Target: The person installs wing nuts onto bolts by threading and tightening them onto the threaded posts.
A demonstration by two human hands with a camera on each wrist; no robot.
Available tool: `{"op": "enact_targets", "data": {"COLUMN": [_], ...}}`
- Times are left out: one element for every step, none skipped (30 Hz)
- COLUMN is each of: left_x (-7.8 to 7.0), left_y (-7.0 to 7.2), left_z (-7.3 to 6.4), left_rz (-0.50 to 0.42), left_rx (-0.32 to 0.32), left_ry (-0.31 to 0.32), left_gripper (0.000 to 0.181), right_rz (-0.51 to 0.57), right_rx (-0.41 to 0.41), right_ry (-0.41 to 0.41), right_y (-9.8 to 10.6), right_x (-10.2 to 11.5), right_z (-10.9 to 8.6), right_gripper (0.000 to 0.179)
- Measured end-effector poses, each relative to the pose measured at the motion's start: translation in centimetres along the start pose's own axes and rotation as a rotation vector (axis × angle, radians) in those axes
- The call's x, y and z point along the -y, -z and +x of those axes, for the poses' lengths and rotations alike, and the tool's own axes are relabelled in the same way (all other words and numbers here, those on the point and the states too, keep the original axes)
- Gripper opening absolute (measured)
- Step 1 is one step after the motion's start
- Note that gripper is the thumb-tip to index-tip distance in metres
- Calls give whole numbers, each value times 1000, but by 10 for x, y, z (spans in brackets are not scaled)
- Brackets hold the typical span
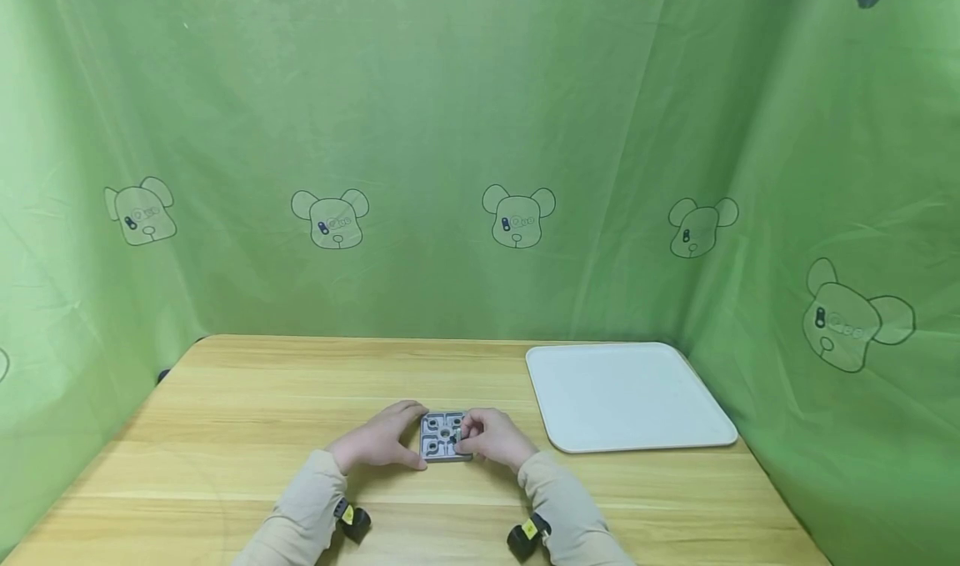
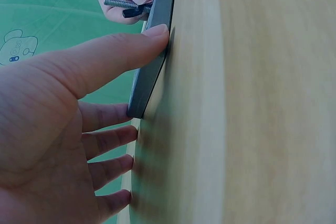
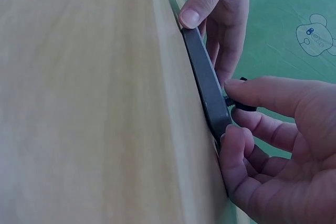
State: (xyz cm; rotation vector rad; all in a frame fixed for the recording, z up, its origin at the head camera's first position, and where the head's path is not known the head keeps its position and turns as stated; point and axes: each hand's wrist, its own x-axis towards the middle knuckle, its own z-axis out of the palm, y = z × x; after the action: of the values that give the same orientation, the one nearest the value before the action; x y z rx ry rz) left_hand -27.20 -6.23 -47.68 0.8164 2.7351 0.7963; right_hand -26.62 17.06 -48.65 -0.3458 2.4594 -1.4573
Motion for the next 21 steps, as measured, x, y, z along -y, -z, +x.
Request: {"op": "enact_targets", "data": {"left_x": [0, 0, 0, 0, 0, 1, 1, 1, 2, 2, 3, 3, 3, 3, 3, 3, 3, 3, 3, 4, 4], "left_y": [0, 0, 0, 0, 0, 0, 0, 0, 0, 0, -1, -1, -1, -1, -1, -1, -1, -1, -1, -1, -1], "left_z": [0, 0, 0, 0, 0, 0, 1, 1, 1, 2, 2, 2, 2, 2, 2, 2, 2, 2, 2, 2, 2], "left_rz": [-1, -3, -4, -5, -5, -5, -4, -4, -4, -4, -3, -4, -5, -6, -5, -6, -6, -7, -7, -7, -6], "left_rx": [-1, -1, -2, -3, -4, -5, -6, -7, -8, -8, -7, -7, -6, -6, -5, -6, -6, -6, -6, -7, -7], "left_ry": [0, -1, -2, -3, -2, -1, -1, 0, 1, 2, 4, 5, 6, 6, 6, 6, 7, 7, 7, 6, 6], "left_gripper": [91, 91, 91, 91, 91, 91, 91, 92, 92, 92, 92, 92, 92, 92, 92, 92, 92, 92, 92, 92, 92], "right_rz": [1, 2, 2, 2, 3, 6, 7, 11, 16, 21, 25, 30, 33, 39, 41, 44, 47, 52, 57, 63, 65], "right_rx": [5, 11, 20, 32, 45, 60, 72, 82, 91, 97, 100, 102, 101, 101, 101, 101, 100, 100, 99, 100, 101], "right_ry": [0, 2, 5, 10, 17, 25, 29, 33, 36, 37, 39, 37, 35, 34, 35, 34, 33, 30, 26, 22, 21], "right_y": [0, 1, 2, 3, 4, 5, 6, 7, 8, 9, 9, 9, 10, 10, 10, 10, 10, 10, 10, 10, 11], "right_x": [0, 0, -1, -1, -3, -4, -5, -6, -6, -7, -7, -7, -7, -7, -7, -7, -7, -7, -7, -7, -7], "right_z": [0, 0, 0, 0, 1, 1, 2, 2, 2, 2, 2, 1, 1, 1, 1, 2, 2, 2, 2, 2, 2], "right_gripper": [21, 22, 22, 23, 23, 23, 22, 23, 23, 24, 24, 24, 24, 22, 21, 20, 19, 18, 17, 17, 17]}}
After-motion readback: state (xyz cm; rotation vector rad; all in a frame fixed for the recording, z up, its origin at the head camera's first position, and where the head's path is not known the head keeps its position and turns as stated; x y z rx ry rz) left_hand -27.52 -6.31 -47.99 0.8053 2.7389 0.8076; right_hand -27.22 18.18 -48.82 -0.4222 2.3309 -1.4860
